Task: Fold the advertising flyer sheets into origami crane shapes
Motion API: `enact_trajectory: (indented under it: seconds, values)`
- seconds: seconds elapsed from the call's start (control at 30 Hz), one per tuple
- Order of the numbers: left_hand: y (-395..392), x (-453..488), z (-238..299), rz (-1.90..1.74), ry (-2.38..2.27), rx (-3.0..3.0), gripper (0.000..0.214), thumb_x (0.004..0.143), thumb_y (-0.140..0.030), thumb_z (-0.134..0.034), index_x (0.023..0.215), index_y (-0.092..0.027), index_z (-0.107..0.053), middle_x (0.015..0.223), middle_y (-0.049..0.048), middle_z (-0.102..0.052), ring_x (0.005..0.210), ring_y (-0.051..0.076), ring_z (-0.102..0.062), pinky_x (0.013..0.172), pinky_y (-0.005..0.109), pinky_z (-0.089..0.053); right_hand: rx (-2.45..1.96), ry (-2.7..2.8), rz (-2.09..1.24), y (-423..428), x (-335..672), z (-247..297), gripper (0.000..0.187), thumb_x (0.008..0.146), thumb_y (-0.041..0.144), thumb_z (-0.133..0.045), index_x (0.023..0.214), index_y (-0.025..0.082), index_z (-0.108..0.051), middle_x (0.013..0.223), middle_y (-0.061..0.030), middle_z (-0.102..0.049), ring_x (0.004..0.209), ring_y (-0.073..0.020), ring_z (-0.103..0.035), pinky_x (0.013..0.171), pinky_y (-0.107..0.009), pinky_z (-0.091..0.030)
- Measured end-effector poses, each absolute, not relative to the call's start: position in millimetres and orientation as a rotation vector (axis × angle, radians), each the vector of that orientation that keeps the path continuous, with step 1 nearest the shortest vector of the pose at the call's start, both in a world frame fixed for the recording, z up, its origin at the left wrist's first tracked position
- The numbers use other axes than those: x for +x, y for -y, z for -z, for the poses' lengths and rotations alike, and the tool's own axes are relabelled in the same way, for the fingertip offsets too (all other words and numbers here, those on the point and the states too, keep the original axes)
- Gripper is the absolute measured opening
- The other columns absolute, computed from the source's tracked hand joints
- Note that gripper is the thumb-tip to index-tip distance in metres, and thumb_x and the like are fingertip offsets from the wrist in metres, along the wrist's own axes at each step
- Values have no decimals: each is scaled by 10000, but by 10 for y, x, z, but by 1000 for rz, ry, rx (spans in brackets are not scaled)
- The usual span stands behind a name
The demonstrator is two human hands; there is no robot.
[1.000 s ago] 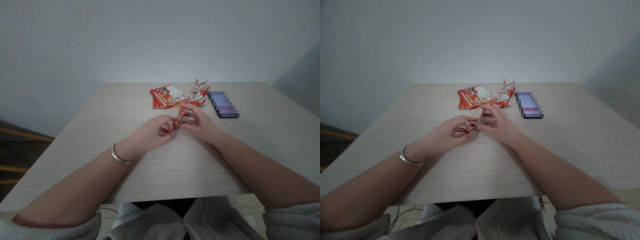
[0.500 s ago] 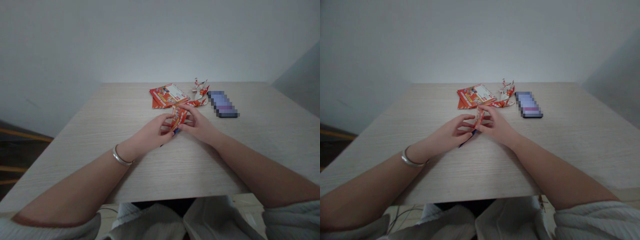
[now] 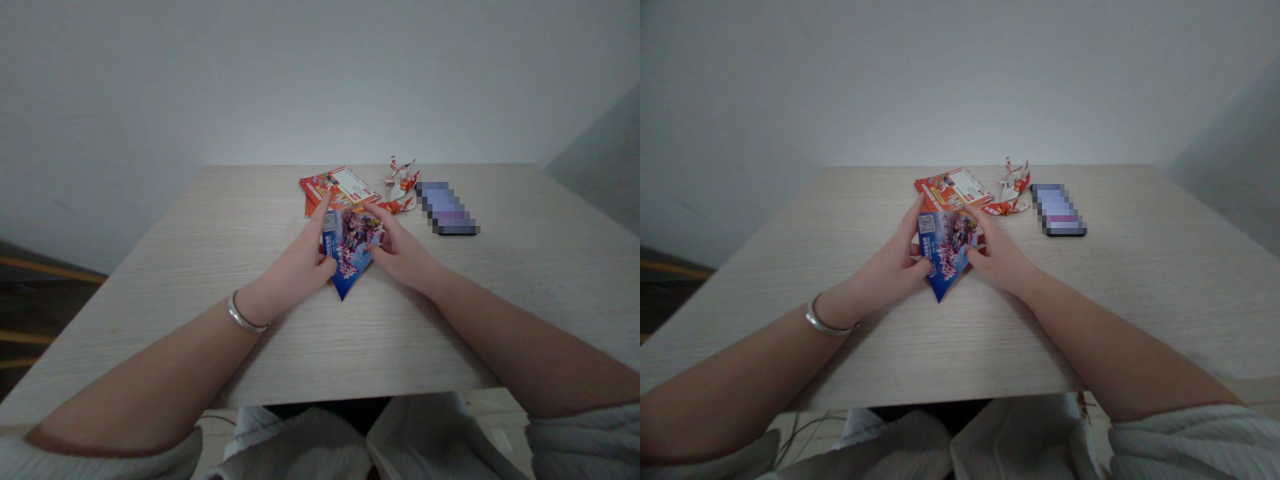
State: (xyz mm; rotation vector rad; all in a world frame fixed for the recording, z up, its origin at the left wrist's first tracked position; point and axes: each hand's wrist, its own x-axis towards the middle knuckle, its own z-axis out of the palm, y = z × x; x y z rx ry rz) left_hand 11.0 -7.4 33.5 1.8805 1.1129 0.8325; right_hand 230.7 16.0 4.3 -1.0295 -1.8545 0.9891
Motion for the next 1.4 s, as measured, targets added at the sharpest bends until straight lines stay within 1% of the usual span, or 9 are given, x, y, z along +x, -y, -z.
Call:
enact_trajectory:
  seconds: [0.1, 0.2, 0.33, 0.57, 0.7, 0.9, 1.03, 1.17, 1.4]
  values:
    - [61, 107, -344, -889, -1163, 1989, 975, 840, -106, -581, 1639, -360, -83, 1573, 104, -440, 1120, 245, -667, 905, 358, -607, -1064, 1888, -857, -179, 2333, -28, 772, 841, 127, -558, 1554, 329, -343, 1407, -96, -606, 1036, -268, -699, 862, -489, -648]
    - [26, 91, -339, -910, -1232, 2126, 775, 840, -101, -540, 1574, -263, -349, 1566, 119, -413, 1338, 280, -534, 1036, 392, -558, -1092, 1923, -749, -191, 2357, -30, 746, 807, 110, -581, 1501, 329, -421, 1348, -78, -645, 1056, -274, -692, 888, -485, -632]
    - [-50, 9, -283, -835, -1410, 2272, 524, 862, -177, -569, 1385, -185, -588, 1548, 150, -414, 1364, 303, -507, 1148, 479, -465, -1148, 1945, -620, -201, 2411, -46, 598, 776, 94, -588, 1348, 264, -554, 1315, -98, -663, 1165, -301, -653, 973, -512, -581]
    - [-128, -128, -195, -601, -1410, 2722, 412, 858, -235, -637, 1265, -210, -700, 1600, 148, -400, 1461, 428, -364, 1190, 647, -304, -1175, 2120, -437, -290, 2597, 36, 541, 749, 124, -640, 1283, 213, -617, 1325, -129, -652, 1250, -322, -605, 1073, -553, -500]
    - [-125, -120, -219, -367, -1107, 2878, 403, 949, -328, -567, 1328, -233, -666, 1485, 117, -579, 1470, 375, -395, 1240, 645, -149, -1116, 2230, -304, -298, 2644, 66, 464, 780, 139, -642, 1233, 229, -683, 1339, -139, -631, 1289, -322, -582, 1127, -562, -454]
    - [-127, -123, -226, -261, -997, 2929, 552, 935, -522, -620, 1390, -211, -610, 1463, 144, -602, 1447, 338, -455, 1266, 584, -35, -1069, 2359, -104, -257, 2643, 15, 406, 781, 129, -639, 1163, 225, -735, 1431, -139, -601, 1349, -350, -540, 1147, -607, -417]
    - [-115, -119, -244, -204, -1026, 2880, 506, 954, -465, -596, 1394, -215, -604, 1505, 168, -554, 1417, 344, -492, 1233, 598, -176, -1018, 2491, -23, -226, 2650, -58, 400, 781, 128, -642, 1151, 231, -751, 1518, -119, -545, 1467, -383, -402, 1212, -666, -292]
    - [-129, -114, -252, -165, -1025, 2830, 599, 943, -501, -601, 1453, -190, -560, 1539, 195, -508, 1379, 379, -520, 1162, 549, -343, -901, 2640, -65, -166, 2635, -102, 456, 791, 109, -615, 1223, 213, -719, 1510, -113, -566, 1485, -338, -398, 1225, -607, -311]
    - [-172, -135, -196, -104, -954, 2870, 868, 876, -702, -601, 1544, -171, -444, 1591, 181, -445, 1414, 388, -462, 1194, 529, -325, -865, 2692, -136, -152, 2574, -84, 493, 858, 136, -592, 1347, 165, -654, 1450, -139, -626, 1454, -332, -456, 1240, -625, -252]
